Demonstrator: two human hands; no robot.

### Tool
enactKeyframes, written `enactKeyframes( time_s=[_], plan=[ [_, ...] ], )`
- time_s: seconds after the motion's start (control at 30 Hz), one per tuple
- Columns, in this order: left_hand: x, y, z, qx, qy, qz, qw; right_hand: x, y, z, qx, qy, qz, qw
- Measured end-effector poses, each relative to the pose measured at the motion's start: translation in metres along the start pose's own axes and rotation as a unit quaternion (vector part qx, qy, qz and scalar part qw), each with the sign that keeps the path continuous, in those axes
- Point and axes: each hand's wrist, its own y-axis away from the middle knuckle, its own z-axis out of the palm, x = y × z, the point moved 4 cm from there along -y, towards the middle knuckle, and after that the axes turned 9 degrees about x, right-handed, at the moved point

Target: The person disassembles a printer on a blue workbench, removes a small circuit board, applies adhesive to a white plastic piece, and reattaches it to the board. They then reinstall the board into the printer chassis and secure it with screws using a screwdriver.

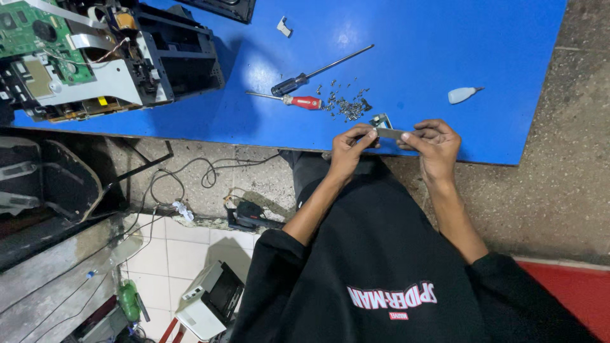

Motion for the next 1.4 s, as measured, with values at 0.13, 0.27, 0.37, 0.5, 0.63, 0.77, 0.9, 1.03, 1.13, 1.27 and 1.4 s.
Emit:
enactKeyframes(
  time_s=[0.13,0.27,0.37,0.5,0.63,0.77,0.9,1.03,1.13,1.27,1.4],
  plan=[
    [0.001,0.0,0.0,0.009,-0.012,0.015,1.0,-0.004,0.004,0.003,-0.002,0.007,-0.008,1.0],
    [0.006,0.0,0.0,0.012,-0.036,0.029,0.999,-0.009,0.005,0.005,-0.003,0.034,-0.024,0.999],
    [0.008,0.001,-0.001,0.018,-0.056,0.025,0.998,-0.012,0.006,0.008,-0.004,0.065,-0.044,0.997],
    [0.011,0.002,0.0,0.023,-0.075,0.02,0.997,-0.016,0.008,0.01,0.007,0.104,-0.053,0.993],
    [0.012,0.002,0.0,0.023,-0.075,0.023,0.997,-0.019,0.01,0.011,-0.009,0.112,-0.072,0.991],
    [0.012,0.002,-0.001,0.02,-0.086,0.028,0.996,-0.017,0.009,0.01,-0.021,0.108,-0.071,0.991],
    [0.013,0.002,-0.002,0.021,-0.115,0.024,0.993,-0.012,0.005,0.006,-0.028,0.086,-0.036,0.995],
    [0.018,0.003,-0.002,-0.001,-0.125,0.03,0.992,-0.014,0.002,0.004,-0.029,0.1,-0.02,0.994],
    [0.02,0.004,-0.002,0.002,-0.157,0.021,0.987,-0.019,0.003,0.004,-0.031,0.124,-0.029,0.991],
    [0.021,0.003,0.001,0.012,-0.164,0.022,0.986,-0.025,0.006,0.009,-0.04,0.133,-0.052,0.989],
    [0.018,0.002,0.001,0.016,-0.129,0.015,0.991,-0.026,0.013,0.013,-0.033,0.133,-0.059,0.989]
  ],
)
